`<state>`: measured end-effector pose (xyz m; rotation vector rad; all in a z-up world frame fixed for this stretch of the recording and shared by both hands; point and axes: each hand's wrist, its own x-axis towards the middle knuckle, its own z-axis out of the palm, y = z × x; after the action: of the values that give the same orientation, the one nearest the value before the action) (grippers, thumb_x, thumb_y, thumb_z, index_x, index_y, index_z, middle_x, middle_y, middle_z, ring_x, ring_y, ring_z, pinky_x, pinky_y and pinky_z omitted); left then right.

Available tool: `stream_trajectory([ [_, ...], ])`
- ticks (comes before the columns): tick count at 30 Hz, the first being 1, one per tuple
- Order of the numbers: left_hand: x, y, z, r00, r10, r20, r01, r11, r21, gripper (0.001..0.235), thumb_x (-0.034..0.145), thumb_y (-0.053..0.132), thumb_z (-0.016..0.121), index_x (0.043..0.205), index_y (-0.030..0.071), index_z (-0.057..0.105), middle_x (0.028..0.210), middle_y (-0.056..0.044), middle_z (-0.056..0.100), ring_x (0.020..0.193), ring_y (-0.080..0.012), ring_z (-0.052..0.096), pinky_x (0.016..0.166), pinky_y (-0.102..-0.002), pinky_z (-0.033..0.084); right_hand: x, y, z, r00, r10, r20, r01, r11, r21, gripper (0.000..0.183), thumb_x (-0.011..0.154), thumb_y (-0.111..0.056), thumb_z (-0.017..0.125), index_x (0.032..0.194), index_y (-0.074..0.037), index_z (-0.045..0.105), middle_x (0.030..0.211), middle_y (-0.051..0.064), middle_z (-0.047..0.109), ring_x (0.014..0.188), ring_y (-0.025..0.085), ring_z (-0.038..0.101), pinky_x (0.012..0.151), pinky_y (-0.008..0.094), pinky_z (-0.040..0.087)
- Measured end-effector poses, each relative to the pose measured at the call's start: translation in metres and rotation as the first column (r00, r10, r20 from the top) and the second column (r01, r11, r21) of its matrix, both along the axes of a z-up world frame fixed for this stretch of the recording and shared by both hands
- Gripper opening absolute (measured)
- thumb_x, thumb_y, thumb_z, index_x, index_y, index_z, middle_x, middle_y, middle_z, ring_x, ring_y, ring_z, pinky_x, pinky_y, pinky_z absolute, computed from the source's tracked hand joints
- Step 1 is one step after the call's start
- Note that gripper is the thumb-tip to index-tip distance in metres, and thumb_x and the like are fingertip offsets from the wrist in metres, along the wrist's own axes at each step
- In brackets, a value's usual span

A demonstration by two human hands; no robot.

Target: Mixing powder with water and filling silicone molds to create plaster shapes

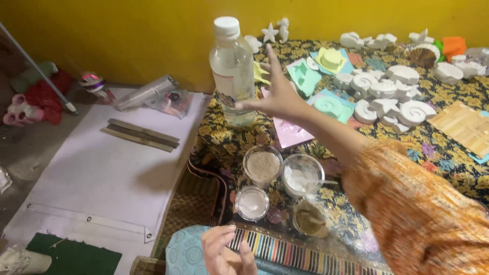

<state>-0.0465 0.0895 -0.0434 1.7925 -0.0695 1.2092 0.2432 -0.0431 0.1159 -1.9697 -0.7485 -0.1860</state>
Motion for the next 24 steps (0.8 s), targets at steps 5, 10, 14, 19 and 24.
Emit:
stream_trajectory([
  [5,0.016,0.025,0.03,0.994,-0.039,0.103,0.039,0.999,0.006,0.038,0.085,0.007,0.059,0.121,0.004,0.049,0.104,-0.007,0.062,0.091,-0.0169,0.062,0.085,-0.03,0.06,0.03,0.043,0.0,0.924,0.313,-0.22,-0.235,0.917,0.322,0.109,0.059,-0.036,0.091,0.144,-0.006,0.029,0.136,0.021,0.053,0.127,0.036,0.06,0.109,0.053,0.055],
  [10,0.031,0.033,0.073,0.993,-0.114,0.034,0.115,0.993,-0.026,0.032,0.083,0.005,0.06,0.114,0.0,0.055,0.107,-0.013,0.062,0.095,-0.0194,0.061,0.09,-0.031,0.056,0.027,0.05,-0.006,0.955,0.241,-0.17,-0.156,0.902,0.403,0.088,0.063,-0.02,0.087,0.137,-0.004,0.042,0.126,0.017,0.06,0.119,0.034,0.064,0.104,0.053,0.058],
  [14,0.043,0.034,0.127,0.981,-0.189,0.033,0.188,0.982,0.023,0.034,0.084,0.002,0.06,0.117,-0.001,0.053,0.109,-0.014,0.059,0.096,-0.0209,0.06,0.092,-0.032,0.055,-0.001,0.032,0.031,0.938,0.249,-0.24,-0.109,0.872,0.478,0.081,0.063,-0.015,0.086,0.13,0.003,0.045,0.119,0.019,0.061,0.111,0.03,0.068,0.101,0.045,0.062],
  [19,0.061,0.027,0.212,0.877,-0.478,0.043,0.476,0.878,0.04,0.036,0.09,0.001,0.053,0.125,-0.006,0.047,0.121,-0.018,0.054,0.117,-0.0277,0.055,0.114,-0.04,0.047,-0.043,-0.05,0.089,0.97,0.212,0.115,-0.238,0.917,0.32,0.059,0.072,-0.012,0.08,0.125,0.0,0.057,0.116,0.012,0.064,0.109,0.024,0.065,0.102,0.038,0.058],
  [24,0.063,-0.03,0.248,0.613,-0.789,-0.032,0.79,0.614,-0.01,0.05,0.099,0.031,0.054,0.139,0.003,0.044,0.135,-0.012,0.055,0.127,-0.0239,0.057,0.117,-0.041,0.053,-0.152,-0.17,0.094,0.991,0.108,0.082,-0.12,0.981,0.151,0.091,0.067,-0.037,0.072,0.145,-0.001,0.043,0.136,0.015,0.057,0.126,0.029,0.061,0.112,0.043,0.056],
])
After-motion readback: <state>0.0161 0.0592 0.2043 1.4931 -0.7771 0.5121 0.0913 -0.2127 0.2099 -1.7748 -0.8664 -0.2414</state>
